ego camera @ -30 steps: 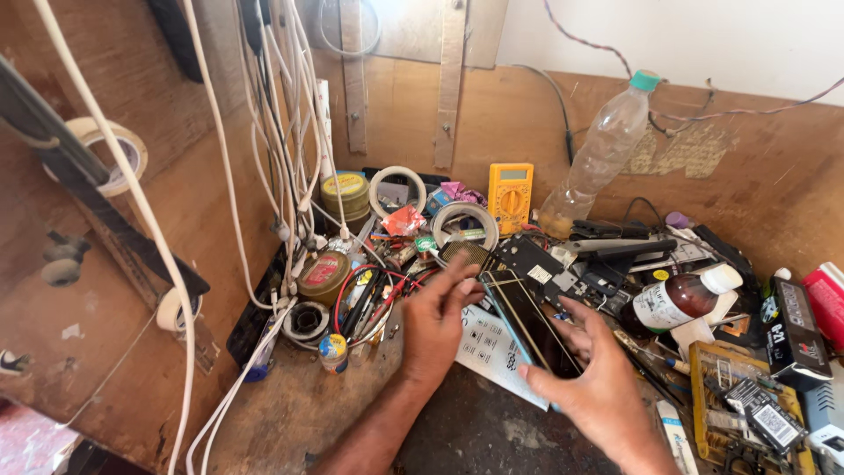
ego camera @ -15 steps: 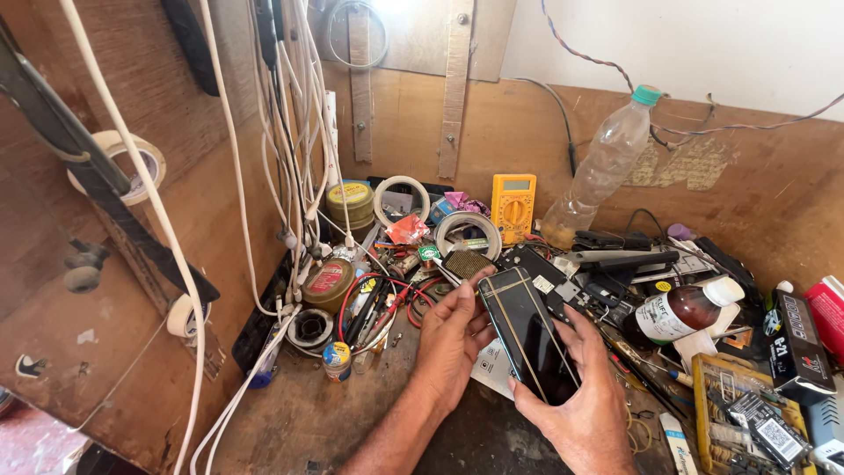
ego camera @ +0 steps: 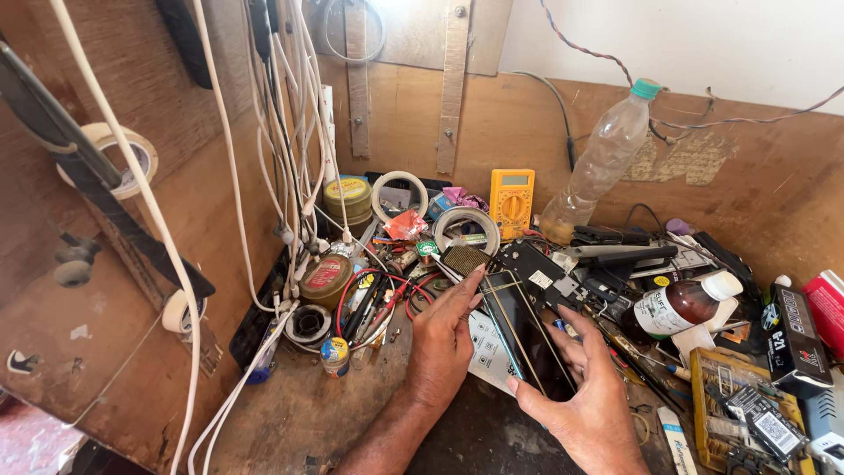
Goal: The person retrieves a smartphone from a cluttered workbench, retrieves several rubber bands from a nearby shelf, and wraps them around the phone to secure it. The person repeatedly adjusts the bands and inspects the phone from multiple angles.
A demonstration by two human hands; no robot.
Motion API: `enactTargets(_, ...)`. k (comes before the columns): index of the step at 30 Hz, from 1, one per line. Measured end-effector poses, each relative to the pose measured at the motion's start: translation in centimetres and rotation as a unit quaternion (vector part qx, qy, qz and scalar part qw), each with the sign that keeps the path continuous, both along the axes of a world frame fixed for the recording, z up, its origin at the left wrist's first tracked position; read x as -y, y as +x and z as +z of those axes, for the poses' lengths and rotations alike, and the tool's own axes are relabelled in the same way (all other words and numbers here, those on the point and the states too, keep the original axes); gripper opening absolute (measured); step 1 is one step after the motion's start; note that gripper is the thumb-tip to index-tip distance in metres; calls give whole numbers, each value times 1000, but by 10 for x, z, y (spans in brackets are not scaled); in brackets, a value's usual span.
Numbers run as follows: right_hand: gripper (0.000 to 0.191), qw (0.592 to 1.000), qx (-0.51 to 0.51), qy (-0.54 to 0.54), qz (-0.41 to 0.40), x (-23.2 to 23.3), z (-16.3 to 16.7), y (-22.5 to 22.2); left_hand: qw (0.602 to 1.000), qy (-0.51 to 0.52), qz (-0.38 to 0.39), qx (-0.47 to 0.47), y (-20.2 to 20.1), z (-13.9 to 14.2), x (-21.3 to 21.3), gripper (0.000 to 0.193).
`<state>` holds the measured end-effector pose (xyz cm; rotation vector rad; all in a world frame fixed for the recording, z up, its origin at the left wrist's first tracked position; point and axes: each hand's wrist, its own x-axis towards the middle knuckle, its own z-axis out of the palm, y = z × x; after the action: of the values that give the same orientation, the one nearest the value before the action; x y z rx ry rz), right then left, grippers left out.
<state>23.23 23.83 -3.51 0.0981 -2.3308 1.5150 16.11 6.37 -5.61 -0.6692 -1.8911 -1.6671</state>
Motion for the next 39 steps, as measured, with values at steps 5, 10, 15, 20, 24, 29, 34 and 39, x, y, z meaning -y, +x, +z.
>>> enactTargets(5, 101, 999, 28, -30, 3, 1, 3, 4, 999, -25, 28, -28, 3, 1, -2, 65)
enactTargets(10, 105, 996, 63, -55, -5, 0, 2, 5, 999, -37, 36, -17, 6, 3, -2, 63)
enactTargets(15, 100, 987, 93, -133, 6, -4, -3, 2, 999, 17, 24, 16, 7, 11, -2, 51)
enactTargets(20, 97, 967, 130, -218, 27, -17, -5, 2, 992, 110, -30, 47, 12, 18, -8, 39)
enactTargets(24, 92, 955, 128, -260, 60, -22, -7, 1, 979, 163, -83, 87, 12, 25, -8, 44)
enactTargets(29, 93, 956, 134, -250, 71, -24, -7, 0, 986, 128, -56, 90, 12, 32, -5, 37)
enactTargets(34, 94, 956, 144, -247, 65, -22, -5, 2, 997, 71, 13, 12, 13, 34, -3, 28)
enactTargets(39, 96, 962, 145, -226, 51, -20, -3, 2, 997, 49, 33, -47, 10, 32, -4, 27)
